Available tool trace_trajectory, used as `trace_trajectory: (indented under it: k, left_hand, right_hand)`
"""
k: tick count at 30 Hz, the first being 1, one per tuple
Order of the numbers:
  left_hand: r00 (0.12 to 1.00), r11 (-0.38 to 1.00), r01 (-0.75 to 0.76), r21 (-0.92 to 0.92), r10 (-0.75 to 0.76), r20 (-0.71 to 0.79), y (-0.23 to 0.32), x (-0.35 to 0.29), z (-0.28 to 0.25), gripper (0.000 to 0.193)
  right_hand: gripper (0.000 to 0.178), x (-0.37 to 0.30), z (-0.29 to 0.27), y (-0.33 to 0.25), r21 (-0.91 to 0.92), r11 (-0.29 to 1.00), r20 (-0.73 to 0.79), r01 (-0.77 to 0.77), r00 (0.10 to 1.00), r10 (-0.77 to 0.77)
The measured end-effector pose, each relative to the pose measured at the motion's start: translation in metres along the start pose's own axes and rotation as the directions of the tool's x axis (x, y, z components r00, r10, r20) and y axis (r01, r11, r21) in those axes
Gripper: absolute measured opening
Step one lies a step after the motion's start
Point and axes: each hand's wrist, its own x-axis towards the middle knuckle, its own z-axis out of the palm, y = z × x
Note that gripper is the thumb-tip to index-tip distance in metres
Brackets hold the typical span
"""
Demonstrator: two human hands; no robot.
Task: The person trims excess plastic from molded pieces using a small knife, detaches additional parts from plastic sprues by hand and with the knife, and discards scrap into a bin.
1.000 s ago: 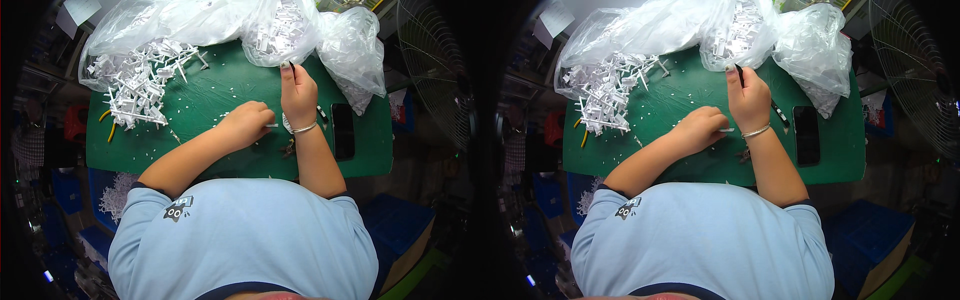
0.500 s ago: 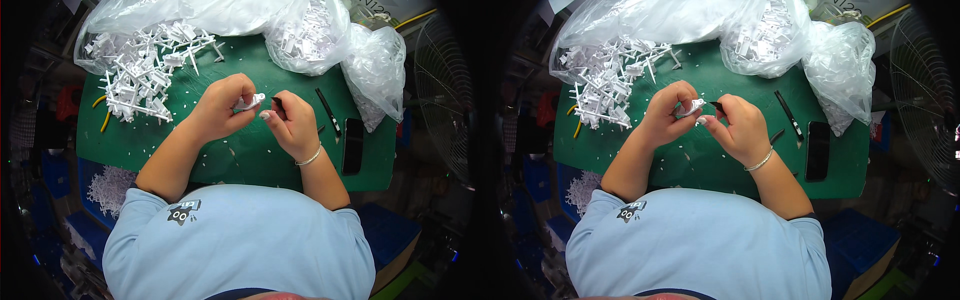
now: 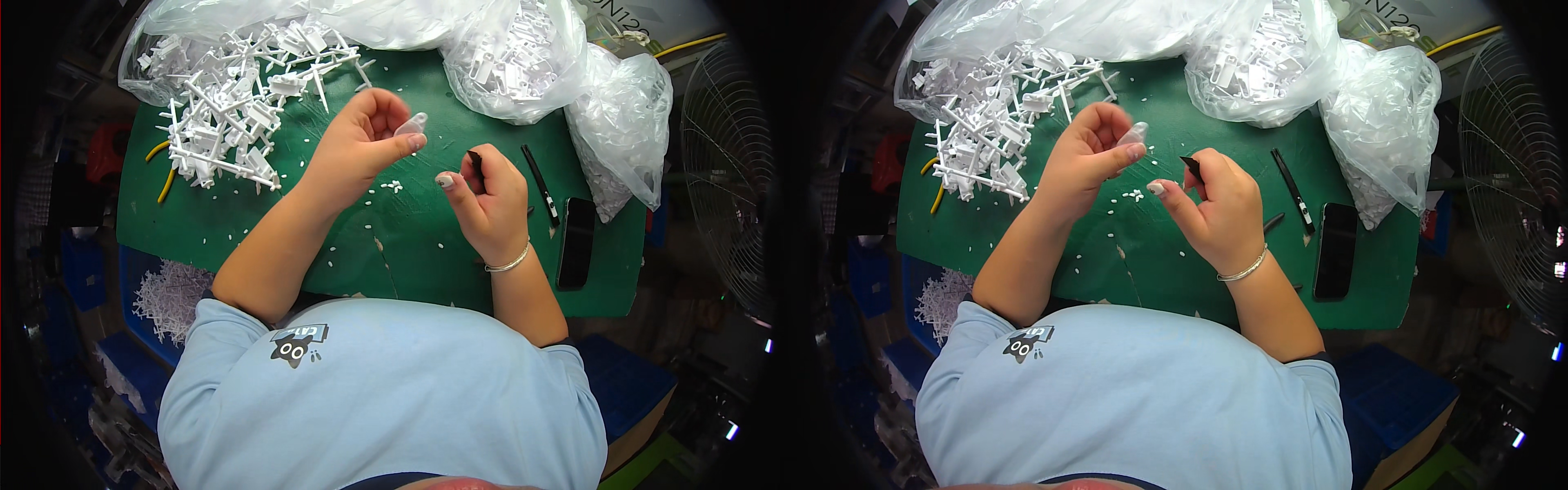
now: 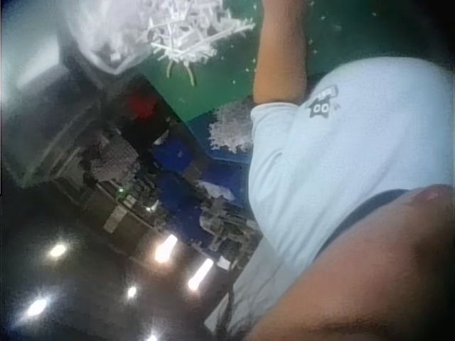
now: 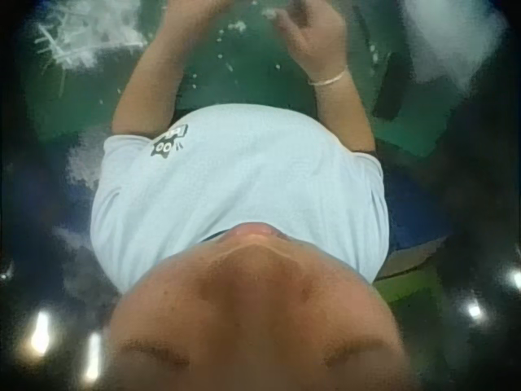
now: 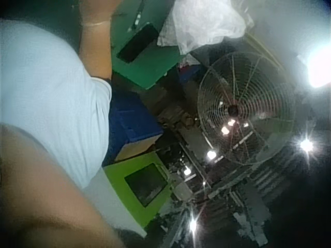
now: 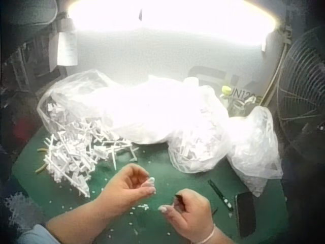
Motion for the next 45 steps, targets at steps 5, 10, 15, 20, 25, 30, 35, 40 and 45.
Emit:
trace_trajectory:
  k: [5, 10, 15, 20, 25, 30, 35, 40, 45]
  left_hand:
    - [0.991, 0.991, 0.115, -0.072, -0.119, -0.054, 0.002, -0.001, 0.003, 0.022]
    - [0.980, 0.961, 0.194, -0.196, -0.200, -0.015, -0.007, -0.007, 0.004, 0.025]
    - [0.996, 0.975, 0.088, -0.206, -0.090, 0.001, -0.009, -0.015, 0.020, 0.022]
    - [1.000, 0.993, -0.005, -0.119, 0.004, -0.010, -0.012, -0.022, 0.026, 0.021]
    - [0.999, 0.990, -0.040, -0.139, 0.036, -0.027, -0.015, -0.023, 0.027, 0.017]
    - [0.999, 0.988, -0.043, -0.146, 0.040, -0.027, -0.015, -0.024, 0.028, 0.016]
    - [0.999, 0.986, -0.017, -0.163, 0.009, -0.045, -0.014, -0.026, 0.029, 0.016]
    - [0.999, 0.983, 0.008, -0.184, -0.017, -0.047, -0.012, -0.028, 0.027, 0.016]
    - [0.985, 0.989, -0.114, -0.097, 0.099, -0.141, -0.018, -0.011, 0.016, 0.023]
  right_hand:
    - [0.042, 0.001, 0.003, 0.002, -0.063, 0.998, 0.002, -0.022, 1.000, 0.022]
    - [0.039, 0.001, 0.008, 0.004, -0.120, 0.991, -0.002, 0.063, 0.998, -0.064]
    - [0.035, -0.002, 0.011, 0.003, -0.095, 0.992, 0.020, 0.081, 0.997, -0.080]
    - [0.032, -0.003, 0.012, 0.004, -0.103, 0.991, -0.002, 0.090, 0.996, -0.091]
    - [0.030, -0.003, 0.013, 0.003, -0.104, 0.989, -0.009, 0.107, 0.994, -0.108]
    - [0.029, -0.002, 0.012, 0.003, -0.126, 0.985, 0.008, 0.122, 0.993, -0.122]
    - [0.031, -0.003, 0.012, 0.002, -0.158, 0.980, 0.028, 0.121, 0.993, -0.118]
    - [0.034, -0.002, 0.011, 0.002, -0.132, 0.983, 0.046, 0.130, 0.991, -0.125]
    - [0.036, 0.003, 0.001, 0.003, -0.167, 0.980, -0.016, 0.109, 0.993, -0.113]
